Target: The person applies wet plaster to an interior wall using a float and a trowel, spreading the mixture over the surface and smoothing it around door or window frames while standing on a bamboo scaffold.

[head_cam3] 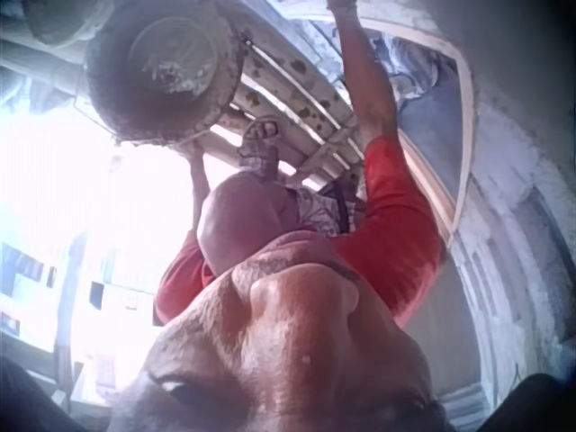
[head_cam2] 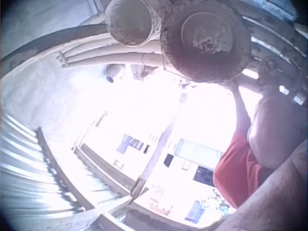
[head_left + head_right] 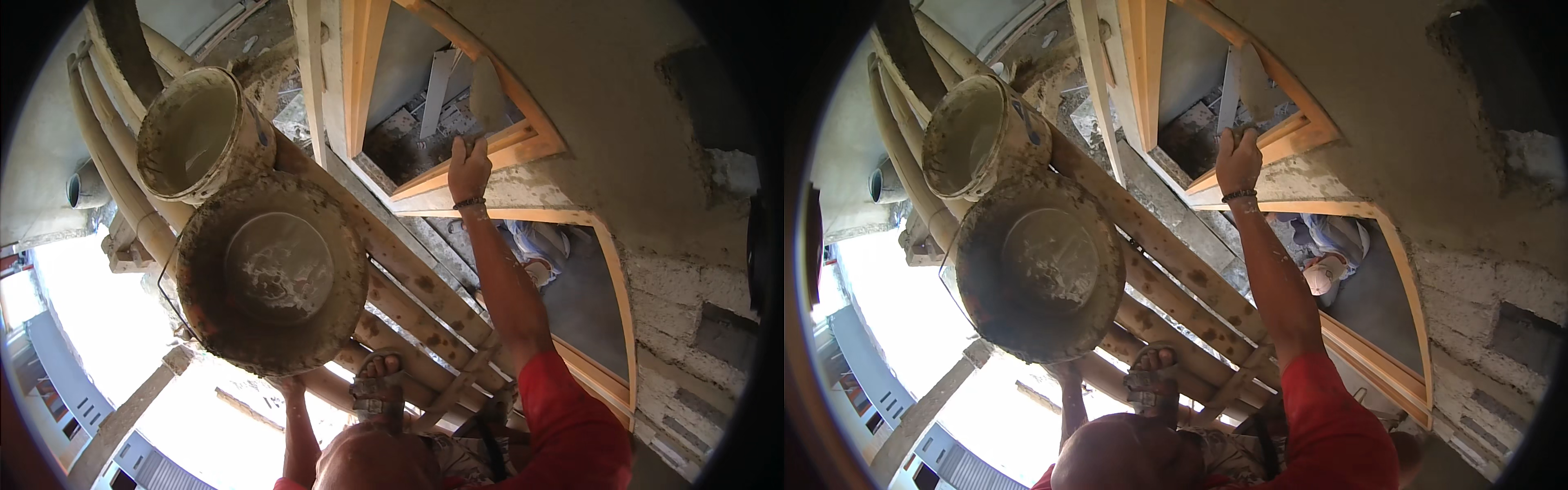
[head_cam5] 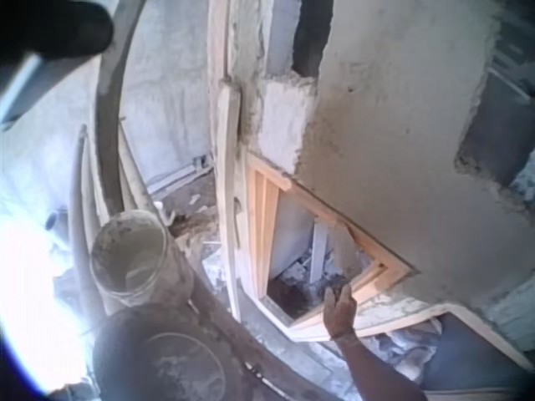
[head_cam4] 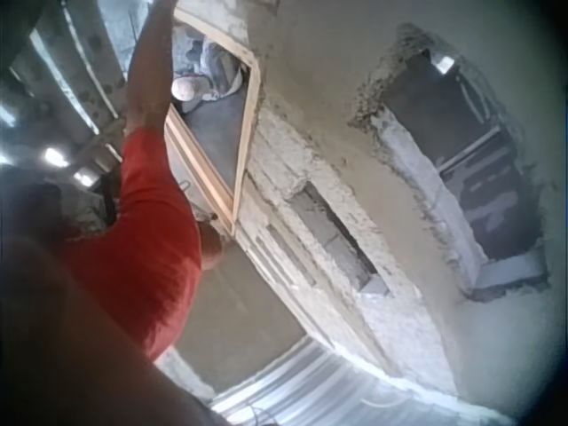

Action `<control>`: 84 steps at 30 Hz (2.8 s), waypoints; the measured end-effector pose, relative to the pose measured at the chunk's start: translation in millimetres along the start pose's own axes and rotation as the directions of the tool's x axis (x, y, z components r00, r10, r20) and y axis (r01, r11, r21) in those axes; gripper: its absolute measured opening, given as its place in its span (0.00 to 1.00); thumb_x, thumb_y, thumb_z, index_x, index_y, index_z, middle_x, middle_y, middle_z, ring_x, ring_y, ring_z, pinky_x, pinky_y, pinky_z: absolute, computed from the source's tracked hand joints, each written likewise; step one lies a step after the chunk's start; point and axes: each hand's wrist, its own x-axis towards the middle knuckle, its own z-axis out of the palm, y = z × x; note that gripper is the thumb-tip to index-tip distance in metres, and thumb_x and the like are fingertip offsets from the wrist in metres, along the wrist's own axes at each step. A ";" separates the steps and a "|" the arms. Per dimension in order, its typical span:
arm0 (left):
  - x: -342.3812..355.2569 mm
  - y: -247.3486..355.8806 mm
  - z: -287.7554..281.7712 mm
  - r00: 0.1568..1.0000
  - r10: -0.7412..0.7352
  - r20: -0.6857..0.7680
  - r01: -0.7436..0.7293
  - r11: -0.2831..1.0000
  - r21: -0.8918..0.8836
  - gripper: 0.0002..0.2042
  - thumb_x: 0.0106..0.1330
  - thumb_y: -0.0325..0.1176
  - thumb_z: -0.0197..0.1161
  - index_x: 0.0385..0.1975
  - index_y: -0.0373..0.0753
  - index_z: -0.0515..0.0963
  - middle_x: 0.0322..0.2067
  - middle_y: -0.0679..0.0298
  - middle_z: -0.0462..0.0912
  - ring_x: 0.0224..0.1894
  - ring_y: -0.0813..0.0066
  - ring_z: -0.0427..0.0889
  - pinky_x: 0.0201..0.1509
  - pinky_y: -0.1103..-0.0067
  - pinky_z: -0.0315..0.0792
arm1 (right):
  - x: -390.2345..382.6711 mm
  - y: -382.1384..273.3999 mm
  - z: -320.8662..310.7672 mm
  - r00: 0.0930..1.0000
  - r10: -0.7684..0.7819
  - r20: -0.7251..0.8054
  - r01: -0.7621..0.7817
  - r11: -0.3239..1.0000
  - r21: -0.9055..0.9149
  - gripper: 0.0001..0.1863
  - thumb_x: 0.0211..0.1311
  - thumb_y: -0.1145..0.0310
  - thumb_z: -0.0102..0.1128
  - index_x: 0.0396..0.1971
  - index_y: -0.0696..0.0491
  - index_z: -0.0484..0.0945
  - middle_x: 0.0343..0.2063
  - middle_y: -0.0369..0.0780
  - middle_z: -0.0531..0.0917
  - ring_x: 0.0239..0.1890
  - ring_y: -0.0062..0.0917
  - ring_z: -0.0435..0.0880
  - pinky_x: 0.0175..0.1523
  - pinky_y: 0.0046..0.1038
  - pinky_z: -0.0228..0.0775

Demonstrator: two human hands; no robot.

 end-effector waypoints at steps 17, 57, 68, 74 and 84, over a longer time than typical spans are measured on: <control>7.8 -49.4 -7.4 0.995 0.098 0.026 -0.099 0.994 0.041 0.44 0.63 0.60 0.53 0.69 0.36 0.43 0.68 0.51 0.50 0.70 0.59 0.50 0.72 0.66 0.48 | 6.7 -2.9 -2.6 0.999 0.021 0.031 -0.023 0.997 0.067 0.17 0.63 0.57 0.55 0.31 0.58 0.67 0.22 0.52 0.78 0.28 0.52 0.78 0.35 0.48 0.68; 10.8 -102.3 -15.1 0.920 0.392 0.019 -0.381 0.880 0.285 0.37 0.62 0.55 0.57 0.62 0.32 0.60 0.61 0.46 0.63 0.62 0.49 0.62 0.65 0.57 0.57 | 18.1 -25.1 32.9 1.000 0.001 -0.008 -0.001 0.998 -0.061 0.16 0.62 0.61 0.55 0.33 0.60 0.70 0.25 0.52 0.81 0.32 0.52 0.80 0.36 0.45 0.71; 17.2 -164.6 -28.8 0.944 0.324 0.064 -0.324 0.870 0.371 0.37 0.62 0.56 0.57 0.63 0.34 0.59 0.62 0.48 0.62 0.64 0.53 0.60 0.67 0.59 0.55 | 19.6 -46.1 33.1 0.995 0.082 0.049 -0.083 0.996 0.027 0.18 0.63 0.57 0.53 0.36 0.61 0.68 0.28 0.56 0.80 0.34 0.55 0.79 0.38 0.49 0.70; 4.9 -143.2 -10.9 0.966 0.245 0.081 -0.258 0.904 0.340 0.35 0.61 0.51 0.59 0.62 0.34 0.60 0.61 0.47 0.62 0.63 0.50 0.60 0.67 0.59 0.55 | 60.4 -68.8 73.1 0.995 -0.027 0.093 0.041 0.987 -0.153 0.17 0.63 0.58 0.53 0.36 0.59 0.67 0.29 0.53 0.81 0.34 0.51 0.80 0.38 0.47 0.71; 9.8 -139.2 -27.8 0.919 0.376 0.122 -0.379 0.753 0.537 0.32 0.62 0.47 0.59 0.61 0.33 0.61 0.60 0.45 0.63 0.62 0.47 0.61 0.67 0.58 0.54 | 45.5 -47.5 50.7 0.995 -0.027 0.099 0.045 0.982 -0.184 0.18 0.63 0.57 0.53 0.38 0.59 0.66 0.30 0.55 0.81 0.35 0.51 0.81 0.40 0.48 0.71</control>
